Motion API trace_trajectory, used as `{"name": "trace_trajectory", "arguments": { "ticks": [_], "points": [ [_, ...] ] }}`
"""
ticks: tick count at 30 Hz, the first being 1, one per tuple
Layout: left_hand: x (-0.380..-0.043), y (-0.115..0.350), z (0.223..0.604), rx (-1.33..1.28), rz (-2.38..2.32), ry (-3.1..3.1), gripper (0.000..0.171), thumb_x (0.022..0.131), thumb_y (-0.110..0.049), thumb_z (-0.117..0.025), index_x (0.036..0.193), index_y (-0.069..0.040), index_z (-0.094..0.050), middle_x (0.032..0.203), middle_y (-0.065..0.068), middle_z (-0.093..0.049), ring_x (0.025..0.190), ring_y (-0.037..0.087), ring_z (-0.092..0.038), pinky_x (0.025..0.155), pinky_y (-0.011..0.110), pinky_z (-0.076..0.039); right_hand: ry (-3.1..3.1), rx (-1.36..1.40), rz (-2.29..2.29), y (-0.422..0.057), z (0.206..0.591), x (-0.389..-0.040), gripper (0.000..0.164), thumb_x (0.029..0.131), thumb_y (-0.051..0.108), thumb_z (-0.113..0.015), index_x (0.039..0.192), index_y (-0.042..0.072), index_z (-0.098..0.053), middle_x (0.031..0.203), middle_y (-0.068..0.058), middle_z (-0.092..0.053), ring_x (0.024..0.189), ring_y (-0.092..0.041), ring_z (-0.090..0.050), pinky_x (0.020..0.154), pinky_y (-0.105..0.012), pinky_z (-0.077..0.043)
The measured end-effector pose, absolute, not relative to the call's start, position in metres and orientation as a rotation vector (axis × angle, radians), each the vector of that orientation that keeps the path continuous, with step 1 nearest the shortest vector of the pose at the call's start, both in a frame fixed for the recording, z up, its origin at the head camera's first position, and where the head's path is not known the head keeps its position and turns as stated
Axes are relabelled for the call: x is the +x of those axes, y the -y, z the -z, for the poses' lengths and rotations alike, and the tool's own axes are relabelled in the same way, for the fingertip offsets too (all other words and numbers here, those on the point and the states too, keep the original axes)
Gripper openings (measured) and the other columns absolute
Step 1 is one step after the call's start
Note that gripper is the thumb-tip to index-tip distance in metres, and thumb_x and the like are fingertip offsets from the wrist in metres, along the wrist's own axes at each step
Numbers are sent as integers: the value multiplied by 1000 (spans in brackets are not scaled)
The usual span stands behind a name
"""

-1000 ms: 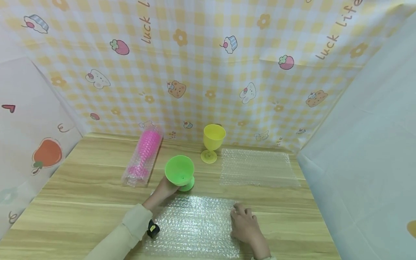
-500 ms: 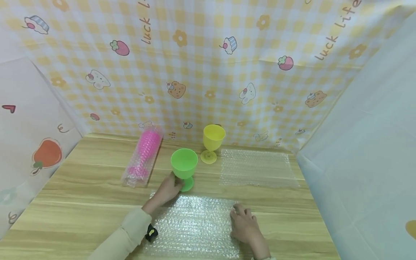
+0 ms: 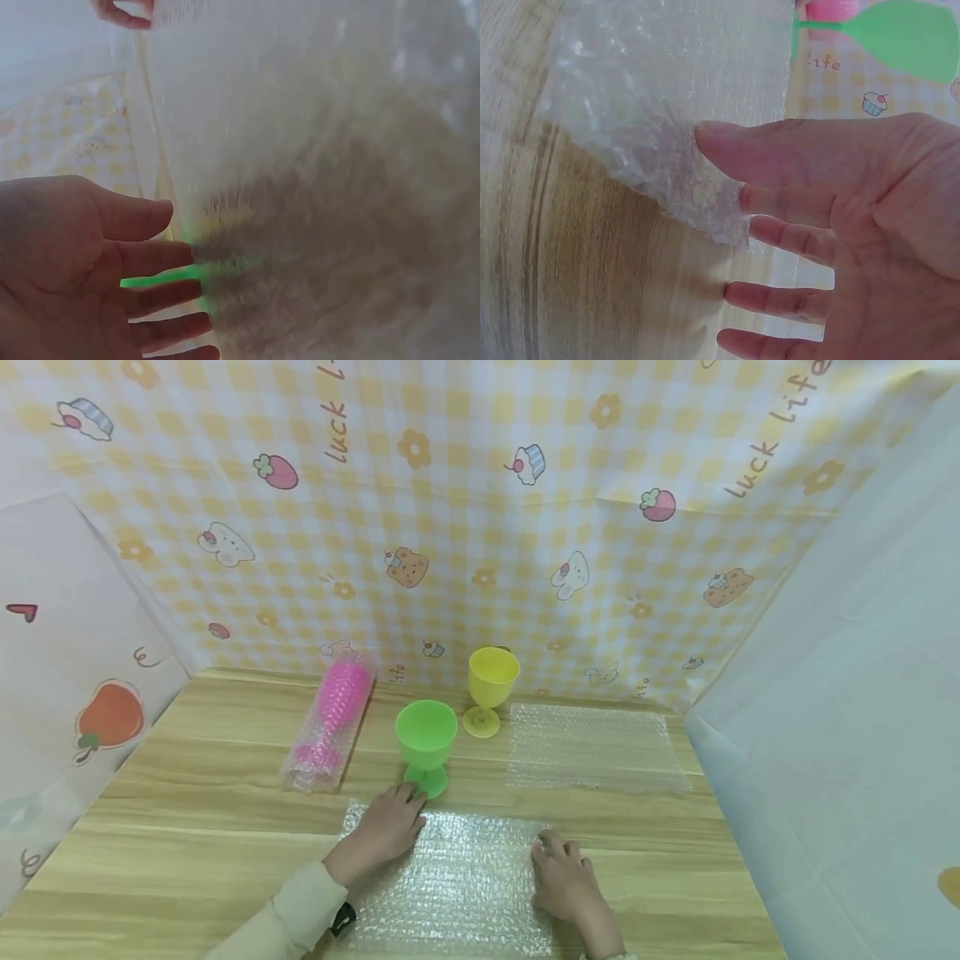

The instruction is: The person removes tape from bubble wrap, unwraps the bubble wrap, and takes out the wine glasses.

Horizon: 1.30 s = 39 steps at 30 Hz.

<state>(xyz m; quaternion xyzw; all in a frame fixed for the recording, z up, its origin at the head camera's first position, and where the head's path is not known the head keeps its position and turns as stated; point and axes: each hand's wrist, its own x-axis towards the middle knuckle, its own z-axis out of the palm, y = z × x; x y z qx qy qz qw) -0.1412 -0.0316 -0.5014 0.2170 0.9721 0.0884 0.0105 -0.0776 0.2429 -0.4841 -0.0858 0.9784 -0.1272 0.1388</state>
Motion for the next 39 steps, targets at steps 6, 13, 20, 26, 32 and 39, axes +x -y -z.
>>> {"name": "trace_trajectory", "arguments": {
  "ticks": [6, 13, 20, 26, 32, 39],
  "points": [
    [-165, 36, 496, 634, -322, -2932, 32, 93, -19, -52, 122, -7, -59, 131, 17, -51, 117, 37, -49, 89, 51, -49, -2822, -241, 372, -242, 483, -78, 68, 62, 18, -80, 123, -3, -57, 137, -16, -42, 114, -45, -44, 81, -60, -45],
    [-192, 34, 489, 525, -374, -2828, 40, 94, -16, -49, 133, -8, -50, 145, 12, -39, 130, 43, -35, 102, 61, -35, -2794, -219, 395, -242, 481, -77, 68, 63, 17, -79, 124, -3, -55, 139, -17, -40, 117, -45, -41, 83, -61, -44],
    [-212, 30, 489, 421, -405, -2792, 44, 95, -17, -46, 138, -11, -44, 150, 10, -31, 136, 43, -25, 106, 61, -29, -2807, -218, 397, -242, 481, -76, 68, 63, 17, -80, 123, -4, -56, 138, -17, -41, 117, -45, -42, 82, -62, -45],
    [-220, 29, 488, 339, -446, -2788, 50, 94, -22, -51, 142, -17, -38, 149, 17, -29, 131, 42, -31, 103, 62, -32, -2816, -223, 399, -243, 482, -76, 68, 63, 16, -80, 123, -4, -56, 138, -17, -41, 116, -44, -42, 81, -62, -46],
    [-229, 26, 491, 288, -365, -2819, 50, 95, -28, -49, 143, -24, -36, 142, 17, -35, 118, 35, -40, 96, 54, -40, -2823, -239, 414, -243, 483, -74, 67, 63, 16, -80, 123, -4, -56, 138, -17, -41, 116, -44, -43, 80, -62, -46],
    [-235, 25, 489, 233, -302, -2861, 49, 95, -30, -48, 143, -27, -37, 136, 15, -40, 110, 32, -42, 88, 47, -44, -2825, -254, 434, -243, 484, -73, 67, 64, 15, -80, 124, -4, -55, 139, -17, -41, 117, -44, -42, 81, -64, -45]
  ]
}}
